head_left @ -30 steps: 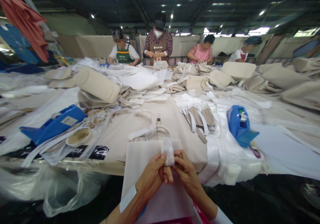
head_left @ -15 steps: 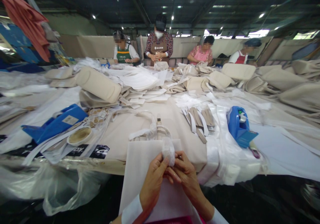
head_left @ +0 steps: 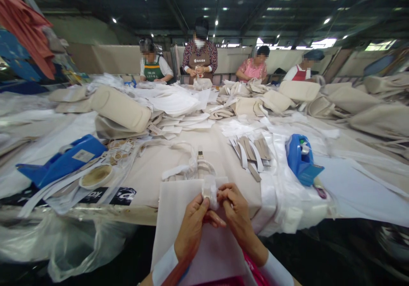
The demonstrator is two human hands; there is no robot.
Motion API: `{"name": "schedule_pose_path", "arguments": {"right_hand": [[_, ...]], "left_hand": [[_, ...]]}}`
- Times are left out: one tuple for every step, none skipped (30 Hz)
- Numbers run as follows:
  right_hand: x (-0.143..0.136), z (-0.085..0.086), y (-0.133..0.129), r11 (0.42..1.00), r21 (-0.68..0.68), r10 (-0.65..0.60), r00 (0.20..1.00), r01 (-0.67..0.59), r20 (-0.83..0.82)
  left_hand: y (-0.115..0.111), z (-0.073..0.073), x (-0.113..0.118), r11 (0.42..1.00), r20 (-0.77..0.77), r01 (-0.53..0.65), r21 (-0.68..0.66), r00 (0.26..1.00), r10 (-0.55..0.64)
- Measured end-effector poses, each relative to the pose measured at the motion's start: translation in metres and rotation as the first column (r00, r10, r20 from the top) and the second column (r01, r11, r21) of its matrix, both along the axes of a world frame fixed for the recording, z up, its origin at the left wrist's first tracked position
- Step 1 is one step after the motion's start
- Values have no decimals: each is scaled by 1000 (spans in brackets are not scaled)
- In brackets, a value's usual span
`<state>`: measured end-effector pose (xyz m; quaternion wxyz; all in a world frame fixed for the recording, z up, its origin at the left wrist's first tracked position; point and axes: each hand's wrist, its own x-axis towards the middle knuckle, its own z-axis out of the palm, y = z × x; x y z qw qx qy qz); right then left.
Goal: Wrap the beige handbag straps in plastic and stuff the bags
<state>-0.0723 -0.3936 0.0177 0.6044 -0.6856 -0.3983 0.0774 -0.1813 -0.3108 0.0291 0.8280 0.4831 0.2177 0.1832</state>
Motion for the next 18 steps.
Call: {"name": "schedule_pose_path", "arguments": {"right_hand": [[4,0,3,998,11,-55,998,55,21],[9,1,6,993,8,-117,992,117,41],[14,1,8,985,-15,-173,983,174,60],[19,2,10,974,-62,-213,974,218,78],[23,2,12,961,-133,-230,969,241,93],[26,3,13,946,-210,-228,968,245,104],[29,4,14,930,-279,-215,970,238,109],[31,4,15,917,-328,-199,973,226,113],[32,5,16,909,-355,-190,975,219,115],[33,5,17,905,-366,-186,976,216,116],[33,5,17,905,-366,-187,976,217,115],[32,5,18,906,-360,-191,975,220,114],[32,5,19,908,-354,-196,974,224,115],[32,5,19,909,-346,-201,972,230,118],[31,5,20,911,-337,-207,971,237,124],[31,5,21,913,-327,-210,969,243,131],[31,5,22,916,-317,-212,967,246,139],[31,5,23,918,-308,-211,966,248,148]], "left_hand": [[0,0,-1,1000,-9,6,-1,1000,-6],[0,0,-2,1000,-18,10,-3,1000,-10],[0,0,-3,1000,-24,11,-6,1000,-11],[0,0,-4,1000,-28,8,-10,1000,-8],[-1,-1,-4,1000,-29,3,-11,1000,-3],[-1,-1,-5,1000,-30,-4,-5,1000,4],[-2,-1,-5,1000,-30,-10,7,999,10],[-3,-1,-6,1000,-32,-13,22,999,14],[-4,-1,-6,999,-38,-16,41,999,18],[-5,-1,-6,998,-49,-20,60,999,23],[-6,-2,-6,997,-59,-25,78,998,30],[-6,-3,-7,995,-67,-30,94,997,37],[-7,-5,-7,993,-73,-33,111,996,42],[-8,-7,-7,991,-76,-34,132,996,44],[-8,-10,-6,987,-75,-34,156,996,46],[-9,-12,-6,982,-71,-34,184,996,48],[-9,-15,-5,976,-67,-38,214,996,54],[-9,-17,-4,969,-64,-45,244,996,62]]}}
